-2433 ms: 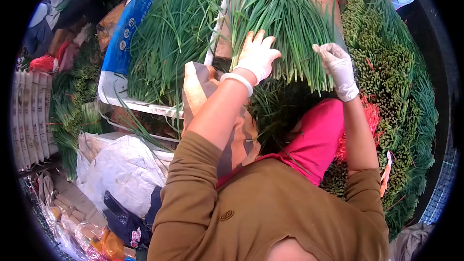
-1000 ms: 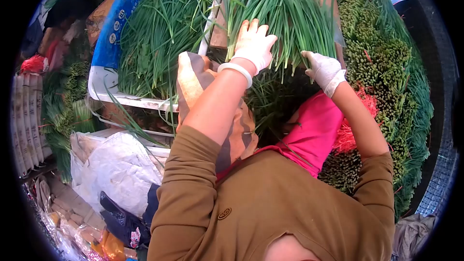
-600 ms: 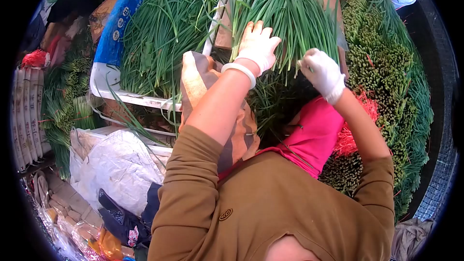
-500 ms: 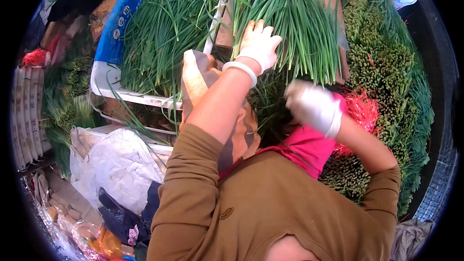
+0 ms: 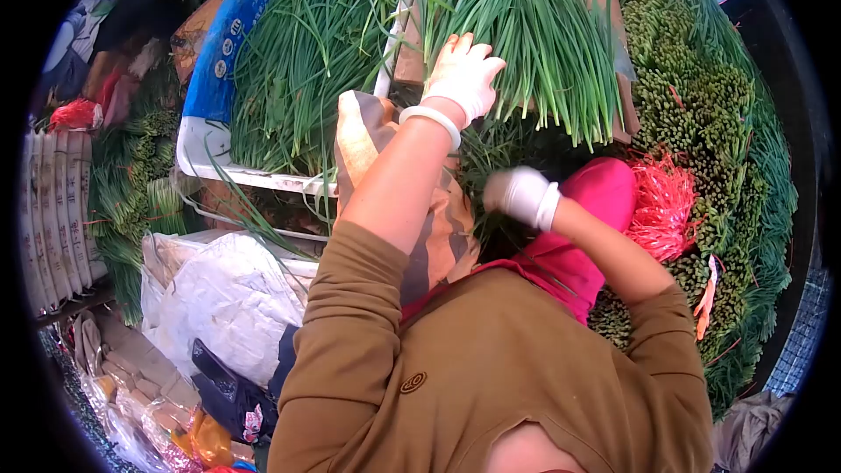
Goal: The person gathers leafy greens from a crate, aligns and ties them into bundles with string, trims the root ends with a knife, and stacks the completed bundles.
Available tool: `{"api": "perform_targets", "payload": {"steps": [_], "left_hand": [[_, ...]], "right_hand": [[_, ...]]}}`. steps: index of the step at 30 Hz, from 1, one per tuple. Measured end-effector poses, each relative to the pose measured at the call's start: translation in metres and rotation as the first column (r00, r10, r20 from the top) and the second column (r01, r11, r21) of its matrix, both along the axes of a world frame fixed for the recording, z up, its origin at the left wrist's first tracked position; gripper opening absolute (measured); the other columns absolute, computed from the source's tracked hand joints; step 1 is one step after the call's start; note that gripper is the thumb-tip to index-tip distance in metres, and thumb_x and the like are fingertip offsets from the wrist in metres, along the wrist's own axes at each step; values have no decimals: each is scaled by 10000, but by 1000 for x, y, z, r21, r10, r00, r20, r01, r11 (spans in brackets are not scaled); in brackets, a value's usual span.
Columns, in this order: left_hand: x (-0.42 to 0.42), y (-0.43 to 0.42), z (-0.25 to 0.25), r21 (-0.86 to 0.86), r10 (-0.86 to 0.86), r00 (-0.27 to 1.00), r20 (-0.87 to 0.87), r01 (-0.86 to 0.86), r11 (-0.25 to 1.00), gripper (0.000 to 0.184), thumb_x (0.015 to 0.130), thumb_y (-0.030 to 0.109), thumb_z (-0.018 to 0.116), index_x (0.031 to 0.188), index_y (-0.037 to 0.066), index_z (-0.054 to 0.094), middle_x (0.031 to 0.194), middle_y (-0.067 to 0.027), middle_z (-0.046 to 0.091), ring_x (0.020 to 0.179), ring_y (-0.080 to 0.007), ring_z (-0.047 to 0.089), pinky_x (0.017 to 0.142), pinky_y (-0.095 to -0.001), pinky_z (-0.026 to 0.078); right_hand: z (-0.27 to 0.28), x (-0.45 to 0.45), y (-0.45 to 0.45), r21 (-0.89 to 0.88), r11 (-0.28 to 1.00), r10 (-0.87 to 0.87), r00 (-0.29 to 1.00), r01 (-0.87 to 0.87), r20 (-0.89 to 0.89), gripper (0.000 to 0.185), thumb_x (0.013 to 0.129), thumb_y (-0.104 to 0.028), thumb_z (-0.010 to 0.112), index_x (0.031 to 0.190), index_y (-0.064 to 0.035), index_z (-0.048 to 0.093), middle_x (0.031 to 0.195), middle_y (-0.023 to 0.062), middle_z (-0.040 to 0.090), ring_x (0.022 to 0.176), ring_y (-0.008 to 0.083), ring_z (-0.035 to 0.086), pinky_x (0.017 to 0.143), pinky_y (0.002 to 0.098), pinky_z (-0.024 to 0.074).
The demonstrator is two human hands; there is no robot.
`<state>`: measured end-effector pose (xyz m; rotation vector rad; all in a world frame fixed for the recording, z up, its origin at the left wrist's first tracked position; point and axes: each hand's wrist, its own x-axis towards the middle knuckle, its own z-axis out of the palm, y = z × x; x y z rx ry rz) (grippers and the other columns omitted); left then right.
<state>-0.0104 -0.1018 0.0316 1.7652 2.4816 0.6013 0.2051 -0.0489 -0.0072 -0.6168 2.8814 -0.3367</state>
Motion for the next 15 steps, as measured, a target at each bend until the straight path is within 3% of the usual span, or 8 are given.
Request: {"api": "perform_targets", "payload": {"steps": [1,2,3,5,6,9,12,15], "left_hand": [[-2,0,-1,4,0,1000,12,0,1000,443,755,149,615,1195,203,624,1307,-64,531,1312,-324,379,1135,-440,247],[-3,1,-1,18,4,1000,8,-4,1000,449,757,127,596,1198,205,621,1288,-46,550,1310,-318,388,1129,-433,263],[-4,1,-1,15,4,1000,17,-5,1000,449,756,121,594,1196,205,622,1284,-43,554,1307,-318,392,1126,-433,267],[-6,2,1,7,9,999,40,-10,1000,449,755,109,589,1192,205,623,1276,-37,560,1302,-320,400,1121,-434,275],[-7,2,2,4,10,998,61,-11,1000,456,752,87,584,1192,203,621,1276,-30,564,1300,-316,406,1121,-425,278],[-8,2,1,12,10,997,71,-11,1000,465,751,70,579,1195,202,619,1283,-29,561,1307,-307,402,1124,-414,277],[-11,2,1,6,9,994,106,-10,1000,474,749,59,570,1201,193,612,1298,-21,556,1315,-298,395,1129,-404,272],[-11,1,3,0,20,990,140,-20,1000,476,747,57,567,1203,186,610,1302,-19,555,1318,-293,393,1129,-404,271]], "right_hand": [[22,11,-21,263,961,-66,850,-87,523,172,741,-189,593,874,-129,684,873,67,662,822,266,646,665,382,521],[46,16,-39,364,931,-252,759,21,601,154,777,-223,597,866,-128,679,883,56,662,827,266,658,660,387,526],[79,2,-44,441,894,-320,583,-75,747,167,843,-259,591,888,-124,679,935,46,677,831,275,664,673,372,533],[86,-3,-13,244,952,-288,808,184,514,212,885,-299,587,935,-115,679,974,64,684,836,275,668,689,360,534],[92,-12,1,124,904,-426,842,409,331,229,864,-317,598,917,-109,679,936,101,672,811,293,661,689,386,527],[99,-51,31,-261,685,-710,704,681,-26,189,847,-266,620,952,-115,667,911,128,667,801,308,656,704,406,520],[77,-81,50,-111,698,-716,687,707,-124,234,835,-259,635,1031,-132,634,926,134,665,837,315,651,739,401,511],[61,-94,59,39,695,-719,694,718,28,196,836,-266,627,979,-132,642,902,144,668,834,326,648,731,413,511]]}}
